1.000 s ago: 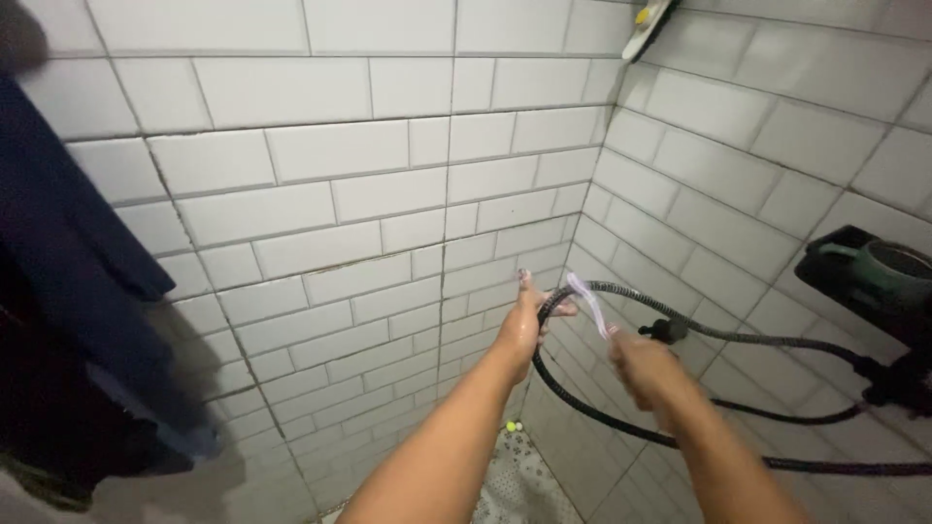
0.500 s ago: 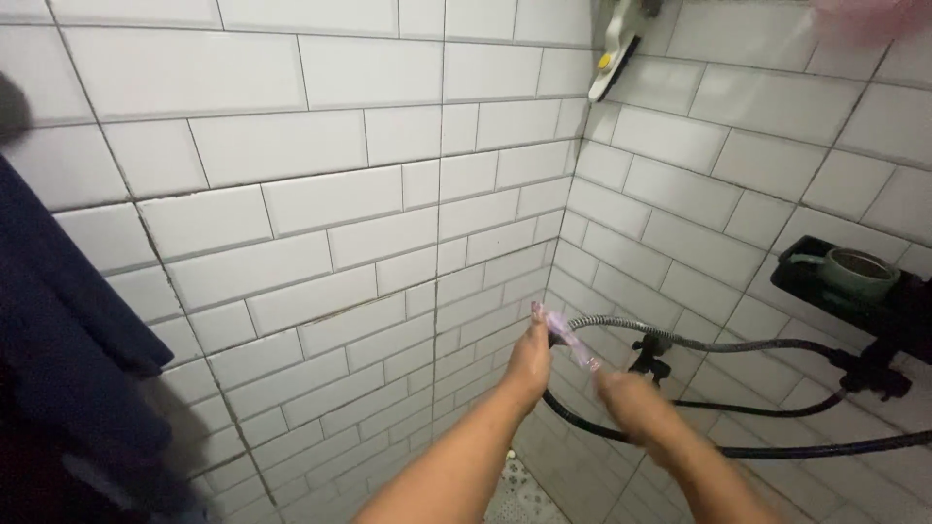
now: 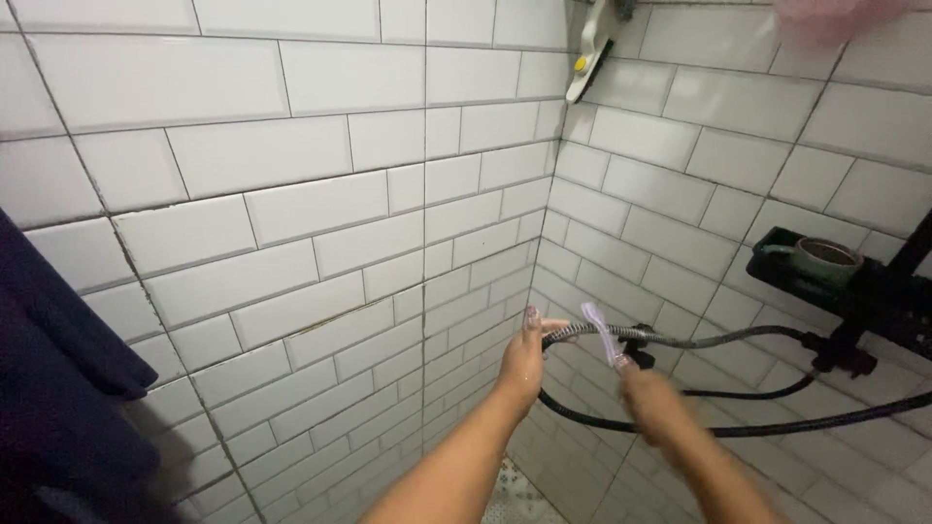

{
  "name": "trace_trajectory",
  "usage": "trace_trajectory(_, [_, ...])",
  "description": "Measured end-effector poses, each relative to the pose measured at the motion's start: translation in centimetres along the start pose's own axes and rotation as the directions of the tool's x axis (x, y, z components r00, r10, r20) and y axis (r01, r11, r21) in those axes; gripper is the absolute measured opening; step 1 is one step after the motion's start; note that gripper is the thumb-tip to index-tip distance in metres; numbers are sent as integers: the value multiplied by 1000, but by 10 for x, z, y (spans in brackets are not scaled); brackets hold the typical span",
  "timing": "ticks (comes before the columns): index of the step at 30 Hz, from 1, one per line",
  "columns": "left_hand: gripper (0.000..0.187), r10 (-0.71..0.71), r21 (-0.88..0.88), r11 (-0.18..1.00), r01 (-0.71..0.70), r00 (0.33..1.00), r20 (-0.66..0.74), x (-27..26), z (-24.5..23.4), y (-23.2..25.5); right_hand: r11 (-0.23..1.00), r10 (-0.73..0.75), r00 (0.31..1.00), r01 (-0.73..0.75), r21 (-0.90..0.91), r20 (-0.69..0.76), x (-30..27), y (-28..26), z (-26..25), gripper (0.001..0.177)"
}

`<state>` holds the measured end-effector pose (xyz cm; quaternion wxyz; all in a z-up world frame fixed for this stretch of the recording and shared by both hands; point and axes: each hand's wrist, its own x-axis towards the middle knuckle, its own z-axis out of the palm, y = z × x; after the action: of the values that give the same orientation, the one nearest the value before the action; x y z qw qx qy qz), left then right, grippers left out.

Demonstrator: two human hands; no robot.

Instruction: Cleaning a handheld shower head and hose with a toothbrush in a bathroom.

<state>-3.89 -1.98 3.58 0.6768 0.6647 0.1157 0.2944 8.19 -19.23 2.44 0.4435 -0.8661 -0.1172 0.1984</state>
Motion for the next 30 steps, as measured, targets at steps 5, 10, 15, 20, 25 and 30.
trace_trajectory(5, [56,-125,-145,982,120,992,-30,4,1,-13,995,-74,997,74,68,3,-11,1,12,51])
trace_trajectory(10, [32,-193,-449,867,216,976,96,40,-9,-61,979,-60,998,63,-195,20,-8,-2,24,51])
trace_trajectory(15, [27,-513,-677,565,471,844,159,5,-12,22,991,75,992,-63,-115,102,-31,-21,10,52])
trace_trajectory(20, [29,-310,-754,558,347,930,198,63,-35,-86,990,-104,983,117,-80,150,-13,-25,21,54])
trace_trajectory(25, [39,-541,-540,668,512,832,120,55,-23,-75,983,-135,991,134,-124,7,55,34,42,54])
trace_trajectory(30, [51,-573,-460,690,558,810,123,54,-13,-92,998,47,998,-49,-48,-40,51,53,-8,47])
